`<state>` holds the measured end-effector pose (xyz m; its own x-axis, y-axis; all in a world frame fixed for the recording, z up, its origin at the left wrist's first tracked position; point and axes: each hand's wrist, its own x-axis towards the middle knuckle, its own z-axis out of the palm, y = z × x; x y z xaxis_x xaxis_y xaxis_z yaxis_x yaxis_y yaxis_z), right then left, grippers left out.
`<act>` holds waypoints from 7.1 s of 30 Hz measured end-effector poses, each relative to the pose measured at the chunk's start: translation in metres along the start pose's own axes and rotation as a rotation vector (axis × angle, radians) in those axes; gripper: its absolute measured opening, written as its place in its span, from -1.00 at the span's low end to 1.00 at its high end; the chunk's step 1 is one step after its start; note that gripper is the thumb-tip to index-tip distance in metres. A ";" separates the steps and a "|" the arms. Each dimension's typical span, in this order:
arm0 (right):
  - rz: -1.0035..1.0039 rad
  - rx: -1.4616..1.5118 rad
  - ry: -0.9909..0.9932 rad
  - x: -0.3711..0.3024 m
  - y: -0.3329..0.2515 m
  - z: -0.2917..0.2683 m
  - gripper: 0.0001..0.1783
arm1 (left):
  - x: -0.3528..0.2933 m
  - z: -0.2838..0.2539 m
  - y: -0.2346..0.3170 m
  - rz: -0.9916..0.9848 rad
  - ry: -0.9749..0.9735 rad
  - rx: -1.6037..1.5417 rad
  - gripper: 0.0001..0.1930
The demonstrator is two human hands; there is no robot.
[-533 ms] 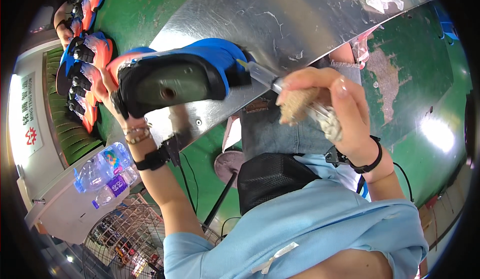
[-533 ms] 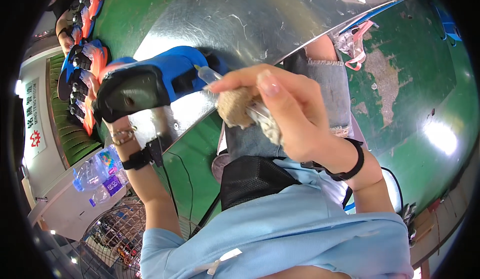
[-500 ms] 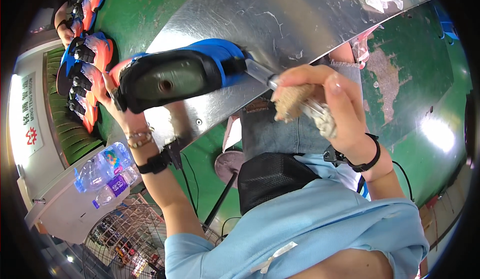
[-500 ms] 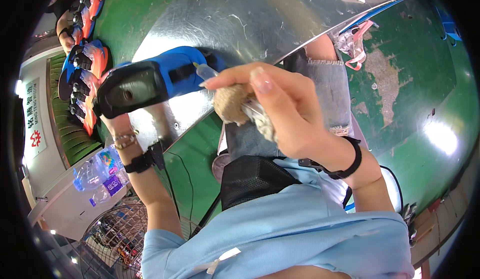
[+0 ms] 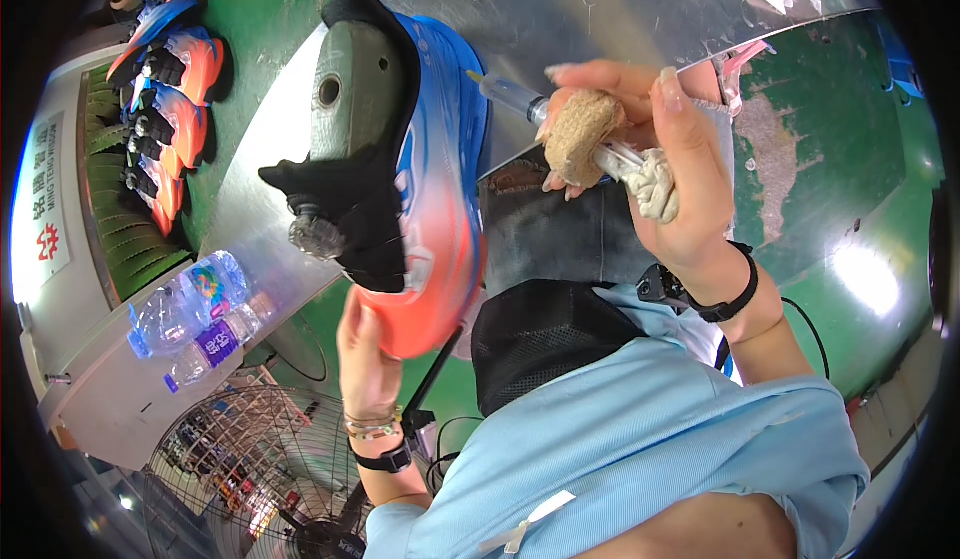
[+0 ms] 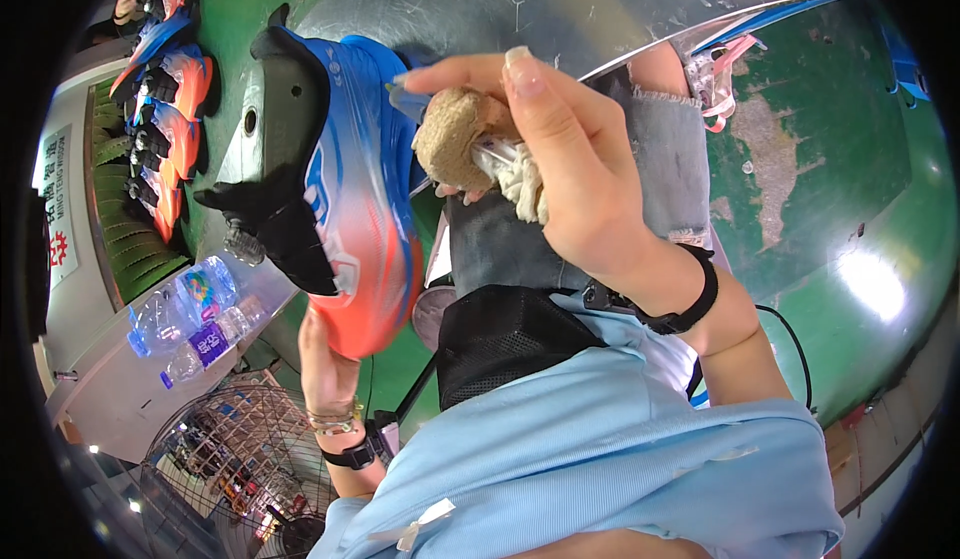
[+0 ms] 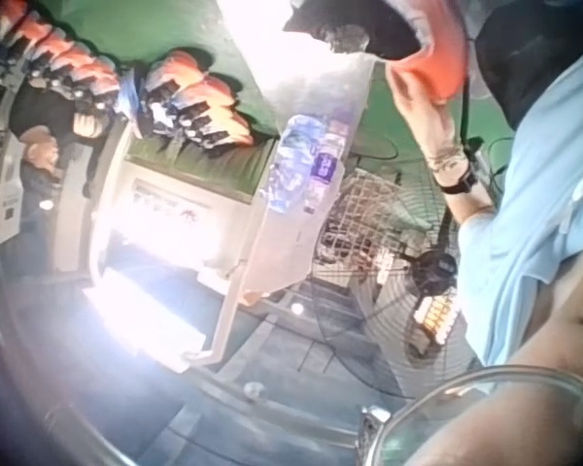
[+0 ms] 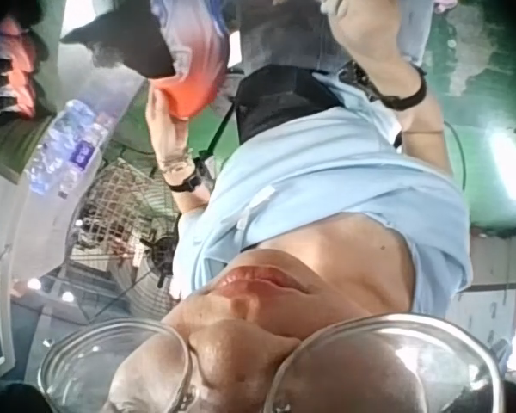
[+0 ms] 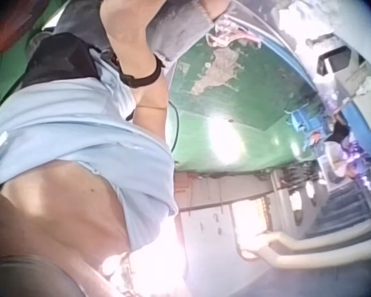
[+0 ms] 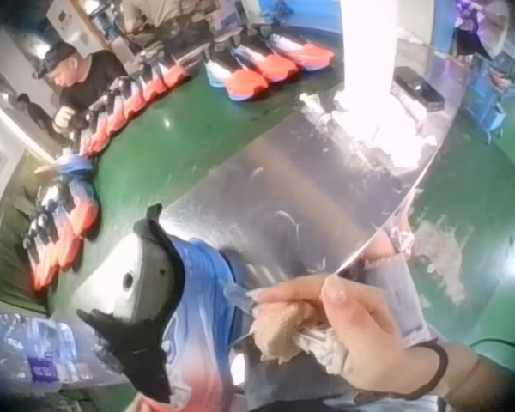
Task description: Apply liquid glue to the edges of shoe soles using a syringe and a sponge.
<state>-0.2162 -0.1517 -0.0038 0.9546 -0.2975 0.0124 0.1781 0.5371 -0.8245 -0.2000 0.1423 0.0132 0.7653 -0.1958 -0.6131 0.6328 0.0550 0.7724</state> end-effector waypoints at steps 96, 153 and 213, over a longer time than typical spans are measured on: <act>-0.539 -0.662 0.381 -0.048 -0.065 -0.058 -0.43 | 0.268 0.032 0.140 0.116 -0.200 -0.619 -0.36; -0.469 -0.607 0.467 0.044 -0.073 -0.123 -0.59 | 0.003 -0.084 0.015 0.460 0.155 0.250 -0.48; -0.322 0.081 -0.209 0.014 -0.053 -0.011 -0.52 | 0.115 0.156 0.175 1.801 -0.174 0.652 -0.43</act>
<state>-0.2150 -0.1931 0.0342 0.8734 -0.2981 0.3852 0.4867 0.5053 -0.7126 -0.0196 -0.0234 0.1035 0.3242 -0.4179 0.8487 -0.9396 -0.0384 0.3400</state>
